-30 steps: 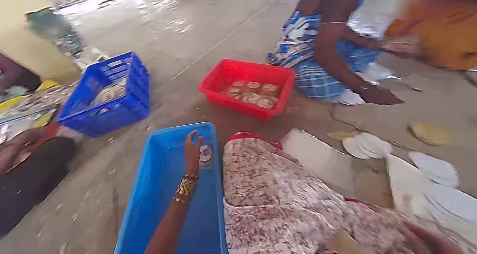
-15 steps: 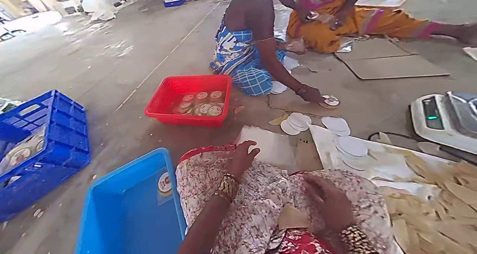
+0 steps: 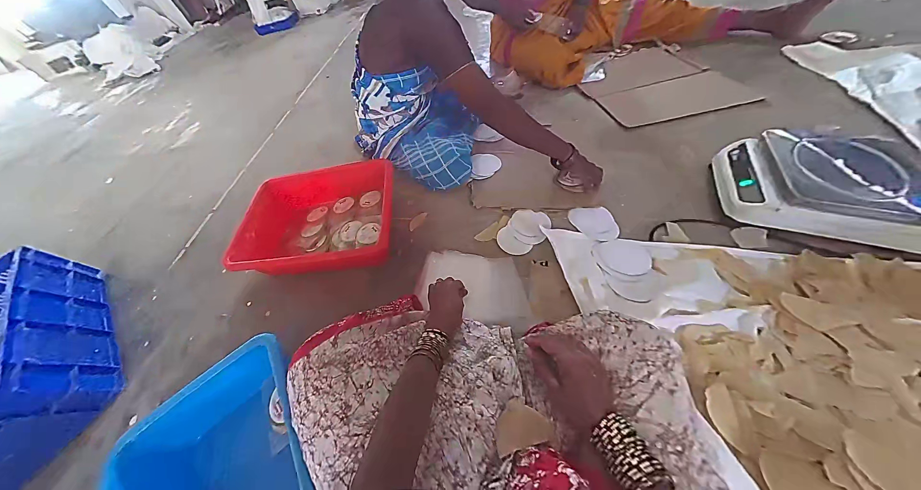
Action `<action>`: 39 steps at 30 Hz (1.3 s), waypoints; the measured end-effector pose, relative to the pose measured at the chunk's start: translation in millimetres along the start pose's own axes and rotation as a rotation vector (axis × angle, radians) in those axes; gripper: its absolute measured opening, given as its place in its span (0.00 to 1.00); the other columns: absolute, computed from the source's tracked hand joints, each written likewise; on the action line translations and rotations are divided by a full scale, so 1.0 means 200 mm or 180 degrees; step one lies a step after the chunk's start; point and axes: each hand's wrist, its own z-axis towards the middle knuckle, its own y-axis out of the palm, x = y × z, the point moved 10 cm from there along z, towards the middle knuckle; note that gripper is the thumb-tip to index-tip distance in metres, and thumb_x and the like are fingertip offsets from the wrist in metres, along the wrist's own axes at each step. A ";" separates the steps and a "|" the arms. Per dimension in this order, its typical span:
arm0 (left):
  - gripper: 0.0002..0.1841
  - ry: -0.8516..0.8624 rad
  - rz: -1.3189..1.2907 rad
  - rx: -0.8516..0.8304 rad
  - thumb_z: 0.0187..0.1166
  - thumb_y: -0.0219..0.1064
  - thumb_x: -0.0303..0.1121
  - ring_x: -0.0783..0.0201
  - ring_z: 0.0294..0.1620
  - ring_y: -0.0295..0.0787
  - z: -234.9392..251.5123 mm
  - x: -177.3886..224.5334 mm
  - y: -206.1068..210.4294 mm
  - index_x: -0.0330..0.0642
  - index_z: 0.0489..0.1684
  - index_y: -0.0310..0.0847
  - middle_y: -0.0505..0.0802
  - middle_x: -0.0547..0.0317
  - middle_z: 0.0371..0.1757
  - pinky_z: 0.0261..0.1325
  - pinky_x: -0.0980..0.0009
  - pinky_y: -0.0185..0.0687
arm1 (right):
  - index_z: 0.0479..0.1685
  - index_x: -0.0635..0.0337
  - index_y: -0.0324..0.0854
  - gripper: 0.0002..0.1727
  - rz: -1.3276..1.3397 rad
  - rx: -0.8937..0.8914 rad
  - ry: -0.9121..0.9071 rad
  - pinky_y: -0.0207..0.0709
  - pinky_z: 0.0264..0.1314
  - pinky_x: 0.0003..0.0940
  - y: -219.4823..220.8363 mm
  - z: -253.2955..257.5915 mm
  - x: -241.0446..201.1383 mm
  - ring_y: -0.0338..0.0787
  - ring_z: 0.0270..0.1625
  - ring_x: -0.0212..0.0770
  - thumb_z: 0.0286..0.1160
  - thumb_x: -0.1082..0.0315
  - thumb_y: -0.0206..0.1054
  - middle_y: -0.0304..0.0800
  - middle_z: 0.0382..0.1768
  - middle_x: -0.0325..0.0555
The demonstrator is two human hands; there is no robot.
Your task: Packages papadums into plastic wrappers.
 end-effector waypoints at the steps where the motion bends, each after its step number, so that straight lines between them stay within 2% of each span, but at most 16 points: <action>1: 0.16 0.0078 -0.0413 0.0316 0.88 0.58 0.36 0.45 0.72 0.83 -0.03 0.01 -0.06 0.37 0.57 0.90 0.91 0.42 0.63 0.79 0.46 0.69 | 0.50 0.59 0.94 0.13 0.0055 0.0015 -0.0001 0.80 0.70 0.61 0.00 0.00 0.00 0.94 0.60 0.56 0.77 0.64 0.67 0.97 0.51 0.50; 4: 0.13 0.0453 -0.2694 0.1485 0.83 0.63 0.27 0.58 0.60 0.91 -0.18 0.00 -0.23 0.27 0.52 0.90 0.95 0.44 0.54 0.72 0.60 0.80 | 0.52 0.60 0.93 0.16 0.0638 0.0235 0.0155 0.83 0.67 0.58 -0.03 -0.01 0.05 0.94 0.58 0.53 0.77 0.60 0.67 0.96 0.52 0.51; 6: 0.13 0.0217 -0.4468 0.1290 0.88 0.53 0.24 0.63 0.52 0.92 -0.32 0.03 -0.20 0.25 0.55 0.82 0.94 0.48 0.50 0.60 0.65 0.87 | 0.59 0.62 0.89 0.23 0.1413 0.0440 0.0387 0.87 0.62 0.44 -0.05 -0.02 0.10 0.94 0.56 0.42 0.79 0.52 0.65 0.95 0.55 0.49; 8: 0.15 -0.0013 -0.5616 0.0866 0.92 0.46 0.27 0.55 0.52 0.95 -0.48 0.11 -0.14 0.30 0.56 0.79 0.95 0.47 0.50 0.60 0.58 0.90 | 0.72 0.64 0.80 0.34 0.2250 0.0439 0.0600 0.86 0.60 0.36 -0.04 0.00 0.11 0.90 0.59 0.38 0.76 0.44 0.64 0.89 0.63 0.50; 10: 0.16 0.0050 -0.5996 0.0550 0.90 0.45 0.27 0.51 0.54 0.95 -0.62 0.17 -0.08 0.32 0.53 0.81 0.96 0.45 0.51 0.62 0.55 0.89 | 0.81 0.65 0.69 0.48 0.2982 0.0255 0.0657 0.84 0.67 0.37 -0.02 0.02 0.06 0.85 0.71 0.41 0.70 0.36 0.68 0.81 0.75 0.50; 12: 0.15 0.0143 -0.6153 0.0331 0.88 0.51 0.28 0.52 0.52 0.96 -0.72 0.21 -0.03 0.35 0.47 0.86 0.96 0.45 0.49 0.60 0.56 0.91 | 0.83 0.66 0.63 0.54 0.3518 0.0168 0.0680 0.84 0.67 0.36 -0.04 0.03 -0.04 0.85 0.71 0.42 0.62 0.36 0.74 0.81 0.73 0.48; 17: 0.11 0.0133 -0.6095 0.0142 0.85 0.57 0.27 0.65 0.40 0.95 -0.90 0.24 -0.01 0.42 0.40 0.89 0.96 0.57 0.38 0.51 0.66 0.91 | 0.77 0.68 0.68 0.36 0.4270 0.0323 0.0807 0.89 0.55 0.30 -0.13 0.03 -0.19 0.93 0.51 0.35 0.63 0.72 0.74 0.92 0.51 0.43; 19: 0.11 0.0379 -0.5875 0.0137 0.84 0.65 0.40 0.67 0.43 0.94 -0.94 0.24 -0.05 0.43 0.43 0.91 0.97 0.59 0.41 0.53 0.67 0.90 | 0.56 0.63 0.86 0.19 0.4277 0.0583 0.0829 0.90 0.45 0.27 -0.19 0.00 -0.20 0.94 0.42 0.32 0.62 0.79 0.71 0.96 0.42 0.40; 20: 0.19 0.0604 -0.5617 0.0147 0.83 0.64 0.50 0.67 0.49 0.94 -0.96 0.24 -0.09 0.43 0.50 0.89 0.96 0.59 0.46 0.57 0.68 0.89 | 0.45 0.58 0.92 0.13 0.4200 0.0666 0.0678 0.89 0.43 0.25 -0.22 -0.01 -0.21 0.94 0.38 0.29 0.62 0.81 0.72 0.97 0.38 0.37; 21: 0.31 0.0907 -0.5371 0.0109 0.79 0.62 0.62 0.67 0.55 0.93 -0.97 0.25 -0.13 0.41 0.56 0.88 0.96 0.58 0.52 0.62 0.67 0.87 | 0.39 0.53 0.94 0.12 0.4025 0.0674 0.0462 0.88 0.41 0.23 -0.25 -0.02 -0.22 0.93 0.35 0.25 0.63 0.80 0.73 0.97 0.36 0.32; 23: 0.38 0.1452 -0.4840 -0.0034 0.73 0.63 0.68 0.66 0.61 0.90 -0.98 0.28 -0.20 0.41 0.64 0.86 0.94 0.58 0.60 0.67 0.67 0.84 | 0.36 0.51 0.92 0.09 0.3458 0.0643 0.0099 0.86 0.38 0.19 -0.29 -0.05 -0.27 0.90 0.32 0.21 0.66 0.77 0.70 0.95 0.33 0.27; 26: 0.21 0.1661 -0.4006 -0.0374 0.74 0.75 0.44 0.73 0.55 0.90 -1.03 0.37 -0.22 0.38 0.57 0.88 0.95 0.64 0.52 0.64 0.70 0.84 | 0.31 0.58 0.88 0.11 0.2398 0.0660 -0.0337 0.81 0.37 0.15 -0.31 -0.09 -0.35 0.85 0.31 0.16 0.77 0.64 0.66 0.90 0.28 0.30; 29: 0.05 0.1370 -0.3921 -0.0208 0.76 0.72 0.29 0.74 0.44 0.91 -1.00 0.37 -0.18 0.38 0.42 0.90 0.95 0.64 0.39 0.56 0.71 0.87 | 0.30 0.59 0.87 0.15 0.2099 0.0708 -0.0434 0.81 0.40 0.16 -0.29 -0.09 -0.36 0.86 0.34 0.18 0.81 0.59 0.65 0.90 0.28 0.34; 31: 0.05 0.1172 -0.4035 -0.0019 0.75 0.72 0.26 0.71 0.44 0.92 -0.96 0.33 -0.15 0.37 0.43 0.90 0.95 0.62 0.39 0.56 0.70 0.88 | 0.34 0.58 0.90 0.08 0.2369 0.0711 -0.0433 0.86 0.51 0.19 -0.28 -0.08 -0.33 0.90 0.42 0.21 0.77 0.65 0.70 0.93 0.35 0.34; 34: 0.11 0.0963 -0.3681 -0.0016 0.74 0.72 0.26 0.71 0.45 0.92 -0.89 0.29 -0.11 0.36 0.51 0.88 0.95 0.61 0.42 0.54 0.72 0.89 | 0.35 0.60 0.90 0.04 0.2529 0.0569 -0.0402 0.86 0.53 0.21 -0.25 -0.03 -0.28 0.91 0.44 0.24 0.73 0.70 0.71 0.94 0.37 0.36; 39: 0.04 0.0806 -0.3214 0.0075 0.73 0.72 0.31 0.77 0.39 0.90 -0.71 0.25 -0.12 0.41 0.37 0.91 0.94 0.69 0.34 0.51 0.74 0.86 | 0.28 0.63 0.87 0.19 0.1865 0.0419 -0.0230 0.76 0.32 0.22 -0.26 0.13 -0.12 0.81 0.26 0.23 0.79 0.56 0.69 0.86 0.22 0.38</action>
